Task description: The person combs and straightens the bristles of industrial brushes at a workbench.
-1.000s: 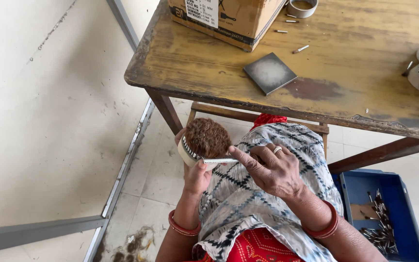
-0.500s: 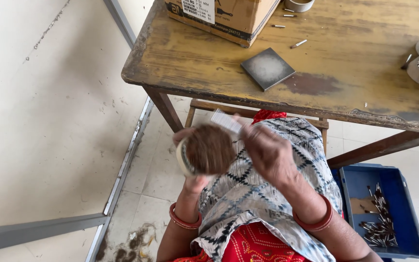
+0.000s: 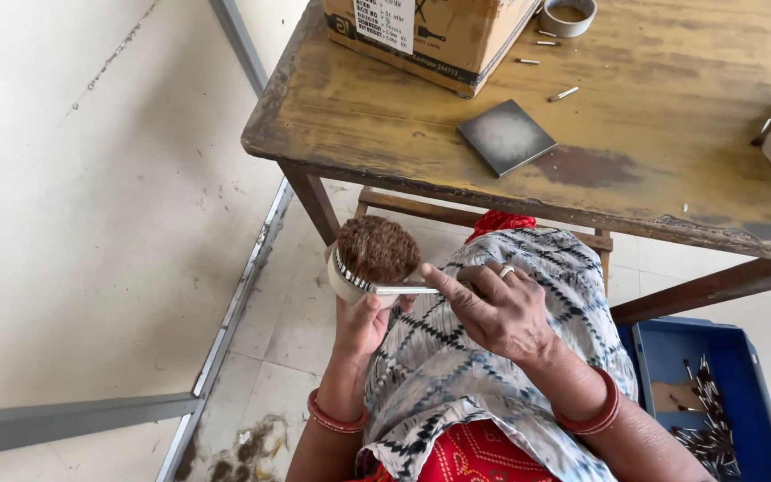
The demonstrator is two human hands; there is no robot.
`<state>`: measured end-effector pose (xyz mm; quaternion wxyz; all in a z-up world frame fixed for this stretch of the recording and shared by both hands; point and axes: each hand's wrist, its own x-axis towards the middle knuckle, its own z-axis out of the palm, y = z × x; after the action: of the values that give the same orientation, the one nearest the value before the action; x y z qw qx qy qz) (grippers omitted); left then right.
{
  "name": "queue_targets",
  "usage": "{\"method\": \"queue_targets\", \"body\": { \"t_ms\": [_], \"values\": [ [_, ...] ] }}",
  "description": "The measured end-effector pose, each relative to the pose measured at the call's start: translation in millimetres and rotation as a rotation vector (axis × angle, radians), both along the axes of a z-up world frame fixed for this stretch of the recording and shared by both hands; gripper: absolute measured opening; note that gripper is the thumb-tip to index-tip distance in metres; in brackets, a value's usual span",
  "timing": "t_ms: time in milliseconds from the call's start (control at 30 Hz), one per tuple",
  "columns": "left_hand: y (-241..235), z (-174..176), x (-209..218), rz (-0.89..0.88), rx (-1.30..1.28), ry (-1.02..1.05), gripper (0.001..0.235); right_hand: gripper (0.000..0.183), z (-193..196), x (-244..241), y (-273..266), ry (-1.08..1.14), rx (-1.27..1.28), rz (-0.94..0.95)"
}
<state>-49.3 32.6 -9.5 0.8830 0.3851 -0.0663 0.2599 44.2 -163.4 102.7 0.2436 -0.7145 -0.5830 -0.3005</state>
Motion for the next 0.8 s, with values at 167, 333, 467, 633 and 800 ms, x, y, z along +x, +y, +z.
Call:
{"method": "queue_targets", "body": {
  "t_ms": [167,333,467,633,800],
  "values": [
    [-7,38,-3,0.103,0.119,0.004,0.102,0.064,-2,8,2,-0.066,-0.052,-0.016],
    [-10,24,-2,0.15,0.211,-0.082,0.102,0.061,1,10,10,0.072,-0.057,-0.041],
    [-13,21,-8,0.166,0.185,-0.062,0.105,0.058,12,12,21,0.068,-0.022,-0.055],
    [-48,43,-11,-0.081,0.247,-0.536,0.098,0.046,17,84,9,0.014,-0.031,-0.572],
    [0,21,-2,0.043,-0.043,-0.078,0.098,0.051,32,27,21,0.257,0.164,-0.1]
  ]
}}
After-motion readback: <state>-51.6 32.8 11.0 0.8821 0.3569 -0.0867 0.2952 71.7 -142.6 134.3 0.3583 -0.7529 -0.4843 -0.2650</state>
